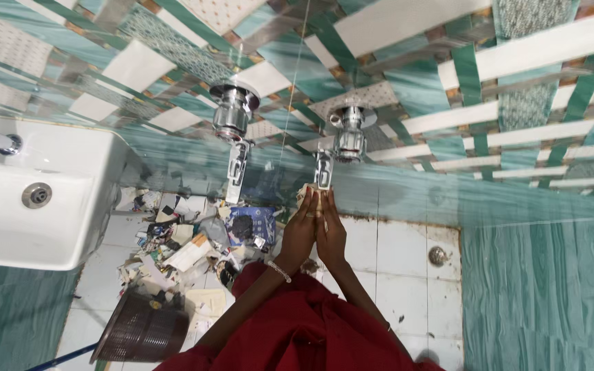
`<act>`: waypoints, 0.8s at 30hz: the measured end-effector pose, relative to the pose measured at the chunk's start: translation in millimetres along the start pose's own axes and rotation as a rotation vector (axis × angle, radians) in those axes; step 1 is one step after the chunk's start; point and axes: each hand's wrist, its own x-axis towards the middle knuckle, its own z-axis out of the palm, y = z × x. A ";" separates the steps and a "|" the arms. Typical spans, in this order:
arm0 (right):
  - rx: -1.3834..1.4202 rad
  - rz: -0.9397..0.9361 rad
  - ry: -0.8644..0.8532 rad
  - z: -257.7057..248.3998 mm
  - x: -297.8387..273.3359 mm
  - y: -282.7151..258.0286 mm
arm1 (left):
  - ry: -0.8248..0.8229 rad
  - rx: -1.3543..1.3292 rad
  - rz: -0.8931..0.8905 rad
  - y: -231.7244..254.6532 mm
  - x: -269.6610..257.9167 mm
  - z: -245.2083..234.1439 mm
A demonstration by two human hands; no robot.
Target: The person cleans bathroom faucets and a sink using a cloth, wiping the metal surfaces and the sink basin.
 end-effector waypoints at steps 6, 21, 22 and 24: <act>0.174 0.089 0.075 18.0 32.0 18.0 | 0.021 -0.156 -0.080 -23.1 32.3 21.6; 0.651 0.295 0.222 33.8 28.8 31.0 | -0.105 -0.495 -0.518 -16.9 28.0 18.2; 0.645 0.272 0.220 33.5 27.5 32.1 | -0.150 -0.448 -0.582 -13.3 27.3 19.1; 0.605 0.277 0.219 31.4 23.5 34.2 | 0.025 -0.438 -0.302 -5.9 14.0 16.0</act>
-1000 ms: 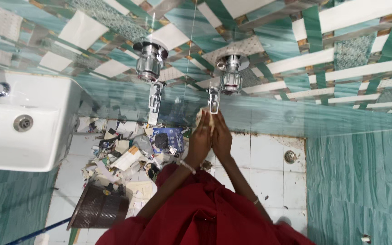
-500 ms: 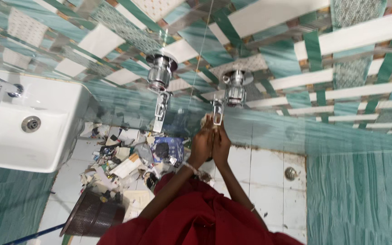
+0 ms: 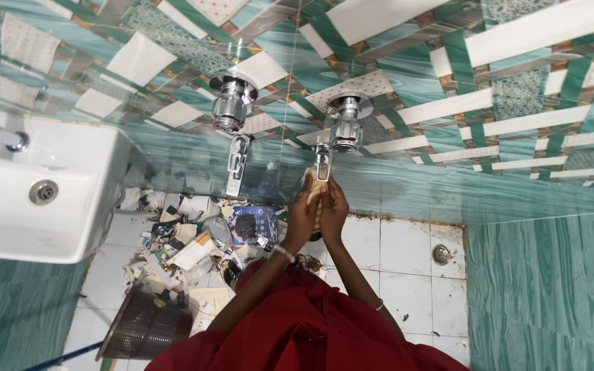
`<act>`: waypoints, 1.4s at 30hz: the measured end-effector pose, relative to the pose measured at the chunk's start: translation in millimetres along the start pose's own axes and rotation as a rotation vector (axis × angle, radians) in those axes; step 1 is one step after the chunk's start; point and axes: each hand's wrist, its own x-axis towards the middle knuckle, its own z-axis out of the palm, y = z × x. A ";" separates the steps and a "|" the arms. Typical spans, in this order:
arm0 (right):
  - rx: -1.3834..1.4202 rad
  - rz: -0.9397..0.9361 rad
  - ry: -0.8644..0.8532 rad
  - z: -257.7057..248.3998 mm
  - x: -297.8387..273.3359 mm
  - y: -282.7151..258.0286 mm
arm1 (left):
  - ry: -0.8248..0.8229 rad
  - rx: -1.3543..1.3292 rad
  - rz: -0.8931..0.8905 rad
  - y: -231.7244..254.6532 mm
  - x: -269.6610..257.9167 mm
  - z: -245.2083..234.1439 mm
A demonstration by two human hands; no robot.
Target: The person cleans bathroom faucets and a sink using a cloth, wiping the metal surfaces and the sink basin.
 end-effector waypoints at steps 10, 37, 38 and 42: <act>0.088 0.243 -0.068 -50.6 -13.4 -6.1 | -0.029 -0.004 0.023 21.1 -53.1 -33.3; -0.105 0.046 -0.009 -12.0 64.3 43.3 | 0.033 0.114 0.087 36.1 -58.5 -91.4; -0.117 0.034 -0.010 -14.7 56.4 43.9 | 0.027 0.107 0.117 34.9 -61.4 -90.9; -0.135 0.026 -0.002 -21.6 38.7 42.5 | 0.011 0.132 0.199 36.9 -56.8 -88.4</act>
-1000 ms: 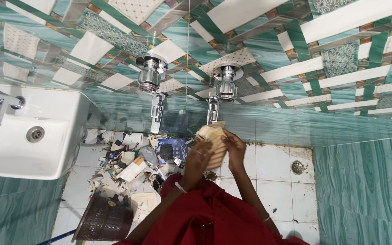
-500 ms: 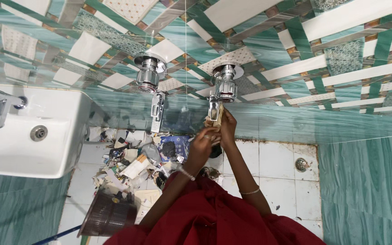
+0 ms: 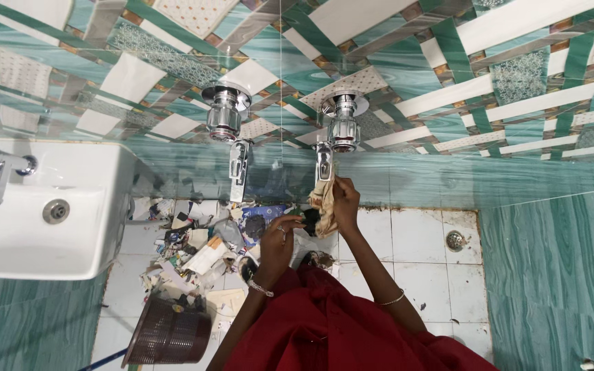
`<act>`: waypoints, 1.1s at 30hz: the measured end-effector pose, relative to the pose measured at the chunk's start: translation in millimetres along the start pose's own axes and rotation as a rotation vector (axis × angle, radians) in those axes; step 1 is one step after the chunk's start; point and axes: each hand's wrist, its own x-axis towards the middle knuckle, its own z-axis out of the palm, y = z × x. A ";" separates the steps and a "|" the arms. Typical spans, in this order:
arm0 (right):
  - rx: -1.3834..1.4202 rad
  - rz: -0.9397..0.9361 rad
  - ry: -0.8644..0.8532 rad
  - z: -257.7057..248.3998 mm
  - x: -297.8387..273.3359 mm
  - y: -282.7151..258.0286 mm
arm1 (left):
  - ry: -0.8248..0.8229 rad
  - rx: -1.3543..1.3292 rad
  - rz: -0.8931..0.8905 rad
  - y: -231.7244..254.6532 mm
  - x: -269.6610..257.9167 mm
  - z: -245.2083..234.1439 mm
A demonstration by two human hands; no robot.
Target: The person cleans bathroom faucets and a sink using a cloth, wiping the metal surfaces and the sink basin.
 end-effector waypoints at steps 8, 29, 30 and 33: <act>0.078 -0.003 0.057 12.8 21.7 21.2 | -0.099 0.020 -0.003 15.1 24.1 -21.6; -0.899 -0.406 0.248 56.6 -84.9 -120.8 | -0.449 0.109 0.017 -34.1 40.1 -5.3; -0.972 -0.413 0.227 59.3 -88.2 -119.8 | -0.467 0.111 -0.003 -37.3 38.7 -6.9; -1.157 -0.450 0.186 64.7 -91.6 -110.5 | -0.476 0.122 -0.010 -46.1 38.6 -9.7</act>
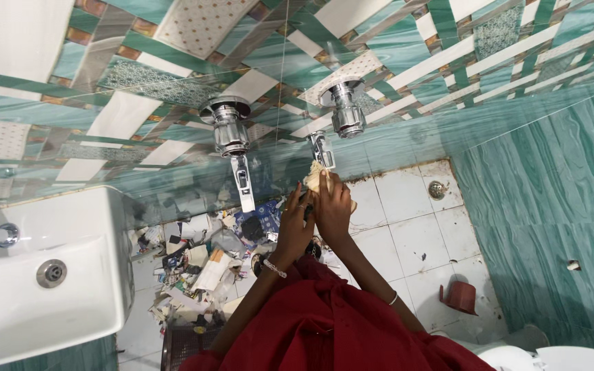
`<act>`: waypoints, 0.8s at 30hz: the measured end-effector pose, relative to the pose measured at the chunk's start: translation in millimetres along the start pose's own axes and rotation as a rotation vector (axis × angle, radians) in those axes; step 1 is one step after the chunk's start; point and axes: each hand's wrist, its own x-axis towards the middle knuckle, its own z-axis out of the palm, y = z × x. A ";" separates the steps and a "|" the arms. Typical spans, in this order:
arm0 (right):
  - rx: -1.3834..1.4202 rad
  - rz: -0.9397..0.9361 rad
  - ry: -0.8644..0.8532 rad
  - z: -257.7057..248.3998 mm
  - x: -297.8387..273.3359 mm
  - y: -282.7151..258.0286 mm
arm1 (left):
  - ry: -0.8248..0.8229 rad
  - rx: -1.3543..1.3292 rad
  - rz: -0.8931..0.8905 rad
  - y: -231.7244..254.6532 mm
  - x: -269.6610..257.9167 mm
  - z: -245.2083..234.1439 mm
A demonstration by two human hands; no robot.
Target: The person cleans bathroom faucets and a sink using a cloth, wiping the metal surfaces and the sink basin.
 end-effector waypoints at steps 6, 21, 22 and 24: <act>-0.340 -0.207 -0.082 28.9 -2.9 18.5 | -0.044 -0.088 0.007 -1.2 -8.8 -5.7; -1.207 -0.717 -0.525 19.7 90.6 -33.3 | -0.121 -0.252 -0.049 -19.9 -40.7 -39.5; -1.248 -0.719 -0.564 22.0 93.9 -36.1 | -0.134 -0.255 -0.062 -24.3 -44.7 -41.3; -1.199 -0.651 -0.547 28.7 100.1 -39.1 | -0.173 -0.226 -0.067 -30.6 -49.1 -41.9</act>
